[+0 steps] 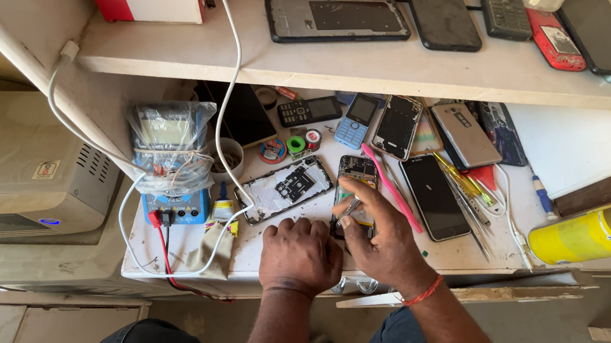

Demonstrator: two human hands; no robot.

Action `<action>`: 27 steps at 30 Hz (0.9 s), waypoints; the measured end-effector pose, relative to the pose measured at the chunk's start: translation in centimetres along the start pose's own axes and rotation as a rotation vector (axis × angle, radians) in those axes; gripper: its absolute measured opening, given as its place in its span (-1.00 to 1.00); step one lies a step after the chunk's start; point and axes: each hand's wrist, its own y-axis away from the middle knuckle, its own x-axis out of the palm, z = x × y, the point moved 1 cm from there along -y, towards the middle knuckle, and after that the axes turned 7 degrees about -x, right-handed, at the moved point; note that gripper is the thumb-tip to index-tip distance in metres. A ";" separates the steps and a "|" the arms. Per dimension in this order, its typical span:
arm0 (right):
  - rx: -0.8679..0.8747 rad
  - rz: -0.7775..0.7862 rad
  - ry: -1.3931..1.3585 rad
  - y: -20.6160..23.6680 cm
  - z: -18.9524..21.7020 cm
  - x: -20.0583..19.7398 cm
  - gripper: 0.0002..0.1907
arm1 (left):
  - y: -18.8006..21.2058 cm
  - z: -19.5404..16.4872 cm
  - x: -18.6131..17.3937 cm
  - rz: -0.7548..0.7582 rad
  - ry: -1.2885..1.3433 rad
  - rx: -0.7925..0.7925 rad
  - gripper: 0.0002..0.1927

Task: The person works at a repair bench on a disassembled smartphone, using a small screwdriver to work on the phone's internal components while holding the device steady with the other hand. Various phones, tools, and a power supply are arranged on the bench and shelf around them.

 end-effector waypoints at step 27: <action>0.136 -0.027 -0.277 1.1 -1.6 0.5 -0.38 | 0.0 -0.1 0.0 0.000 -0.027 0.006 -0.78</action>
